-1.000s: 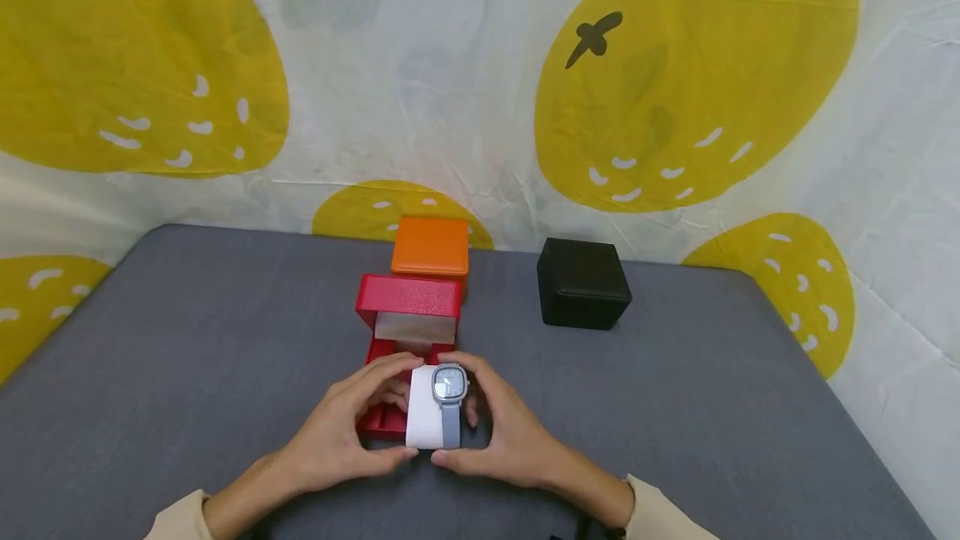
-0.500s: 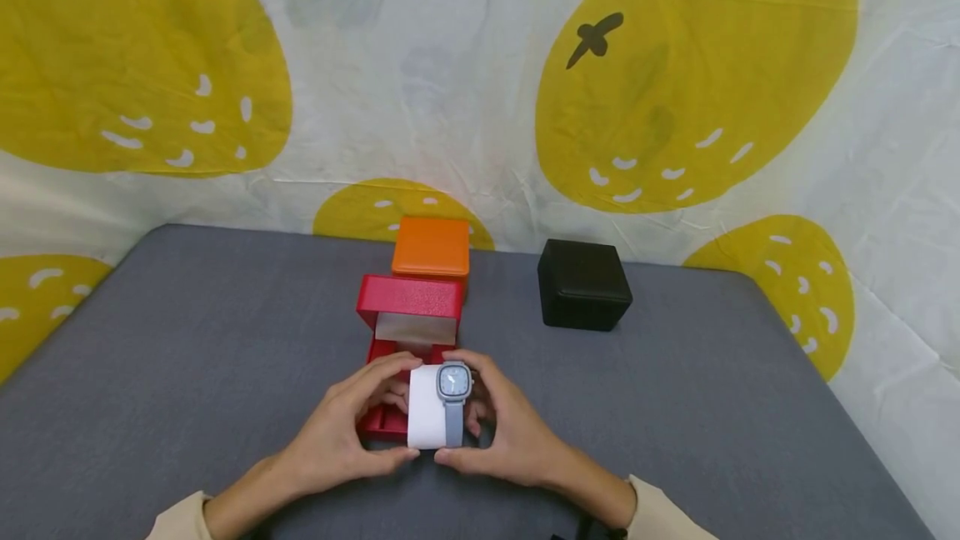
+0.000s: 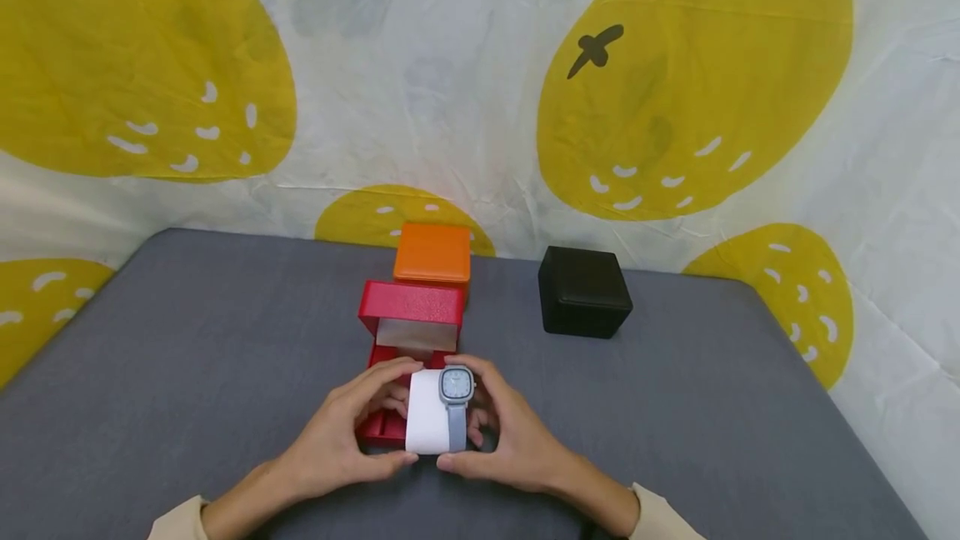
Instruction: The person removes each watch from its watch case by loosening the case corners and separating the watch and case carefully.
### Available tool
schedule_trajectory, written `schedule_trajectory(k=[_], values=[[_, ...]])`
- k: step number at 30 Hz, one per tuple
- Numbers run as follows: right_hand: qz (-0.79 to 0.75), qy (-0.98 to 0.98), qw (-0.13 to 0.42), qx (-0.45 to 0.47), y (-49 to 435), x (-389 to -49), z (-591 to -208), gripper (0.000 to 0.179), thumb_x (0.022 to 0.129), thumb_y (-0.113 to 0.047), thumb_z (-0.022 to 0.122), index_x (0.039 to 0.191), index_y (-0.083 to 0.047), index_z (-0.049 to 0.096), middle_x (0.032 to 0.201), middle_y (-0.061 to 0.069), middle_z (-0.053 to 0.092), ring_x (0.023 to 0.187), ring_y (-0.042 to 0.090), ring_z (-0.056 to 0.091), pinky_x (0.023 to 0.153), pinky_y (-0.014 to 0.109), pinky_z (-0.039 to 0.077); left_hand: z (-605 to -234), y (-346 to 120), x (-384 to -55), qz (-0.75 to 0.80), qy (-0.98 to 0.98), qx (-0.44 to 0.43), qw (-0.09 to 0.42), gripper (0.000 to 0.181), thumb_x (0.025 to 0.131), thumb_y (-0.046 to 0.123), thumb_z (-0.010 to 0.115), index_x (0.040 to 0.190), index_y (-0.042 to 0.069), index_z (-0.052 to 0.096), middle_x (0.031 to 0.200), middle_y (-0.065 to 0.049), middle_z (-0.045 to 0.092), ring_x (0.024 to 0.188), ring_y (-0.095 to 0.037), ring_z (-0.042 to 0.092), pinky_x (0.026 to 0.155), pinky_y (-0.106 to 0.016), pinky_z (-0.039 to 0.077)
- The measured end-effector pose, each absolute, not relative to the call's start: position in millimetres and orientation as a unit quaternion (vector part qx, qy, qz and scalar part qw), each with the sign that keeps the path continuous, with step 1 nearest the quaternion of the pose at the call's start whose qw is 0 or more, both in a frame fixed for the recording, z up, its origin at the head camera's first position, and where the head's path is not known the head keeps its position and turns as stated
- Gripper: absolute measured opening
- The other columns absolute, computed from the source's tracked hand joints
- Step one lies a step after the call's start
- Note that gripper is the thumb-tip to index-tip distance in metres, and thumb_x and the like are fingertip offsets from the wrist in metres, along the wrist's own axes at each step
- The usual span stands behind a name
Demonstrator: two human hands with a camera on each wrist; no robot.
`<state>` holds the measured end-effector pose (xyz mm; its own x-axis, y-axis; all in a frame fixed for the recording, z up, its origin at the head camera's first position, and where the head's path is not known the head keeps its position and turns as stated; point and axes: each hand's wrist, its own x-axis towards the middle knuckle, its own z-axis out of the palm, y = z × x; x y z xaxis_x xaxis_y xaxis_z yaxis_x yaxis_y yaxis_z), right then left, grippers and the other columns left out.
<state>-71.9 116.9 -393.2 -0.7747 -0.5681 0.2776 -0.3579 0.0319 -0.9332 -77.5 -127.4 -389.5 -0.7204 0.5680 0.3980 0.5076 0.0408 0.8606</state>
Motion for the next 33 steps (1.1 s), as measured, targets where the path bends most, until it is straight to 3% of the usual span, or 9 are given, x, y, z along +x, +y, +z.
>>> schedule_trajectory(k=[6, 16, 23, 28, 33], values=[[-0.598, 0.731, 0.09, -0.315, 116.3, -72.4, -390.6, 0.082, 0.08, -0.018, 0.078, 0.144, -0.011, 0.028, 0.119, 0.005, 0.048, 0.068, 0.017, 0.054, 0.058, 0.027, 0.049, -388.2, -127.8, -76.3, 0.588, 0.716, 0.375, 0.022, 0.08, 0.074, 0.008, 0.082, 0.14, 0.001, 0.039, 0.133, -0.009, 0.046, 0.102, -0.02, 0.059, 0.085, -0.032, 0.051], [-0.621, 0.71, 0.125, -0.309, 118.3, -72.7, -388.9, 0.08, 0.079, -0.01, 0.078, 0.142, -0.02, 0.031, 0.124, 0.009, 0.049, 0.082, 0.018, 0.058, 0.061, 0.03, 0.052, -385.3, -128.5, -76.3, 0.585, 0.713, 0.385, 0.041, 0.077, 0.076, 0.008, 0.08, 0.141, 0.008, 0.039, 0.132, -0.01, 0.047, 0.103, -0.02, 0.059, 0.085, -0.032, 0.051], [-0.642, 0.689, 0.142, -0.304, 119.4, -73.7, -385.7, 0.081, 0.079, -0.006, 0.077, 0.143, -0.013, 0.028, 0.13, 0.009, 0.045, 0.096, 0.025, 0.059, 0.063, 0.031, 0.053, -383.5, -129.1, -75.9, 0.59, 0.71, 0.382, 0.041, 0.077, 0.076, 0.007, 0.08, 0.141, 0.006, 0.039, 0.134, -0.01, 0.046, 0.103, -0.021, 0.059, 0.086, -0.033, 0.051], [-0.657, 0.664, 0.119, -0.336, 123.7, -75.7, -386.3, 0.086, 0.077, 0.004, 0.076, 0.145, -0.005, 0.023, 0.131, 0.015, 0.043, 0.096, 0.026, 0.058, 0.062, 0.031, 0.053, -383.3, -127.4, -76.9, 0.599, 0.705, 0.379, 0.039, 0.077, 0.076, 0.005, 0.08, 0.141, 0.005, 0.039, 0.135, -0.01, 0.046, 0.104, -0.021, 0.059, 0.087, -0.033, 0.05], [-0.662, 0.66, 0.104, -0.34, 130.3, -76.2, -384.6, 0.088, 0.077, 0.006, 0.075, 0.146, -0.007, 0.022, 0.133, 0.018, 0.042, 0.102, 0.033, 0.058, 0.074, 0.033, 0.054, -380.3, -130.0, -80.0, 0.601, 0.703, 0.381, 0.014, 0.078, 0.075, 0.003, 0.08, 0.14, 0.001, 0.039, 0.132, -0.011, 0.047, 0.104, -0.023, 0.059, 0.086, -0.033, 0.051]])
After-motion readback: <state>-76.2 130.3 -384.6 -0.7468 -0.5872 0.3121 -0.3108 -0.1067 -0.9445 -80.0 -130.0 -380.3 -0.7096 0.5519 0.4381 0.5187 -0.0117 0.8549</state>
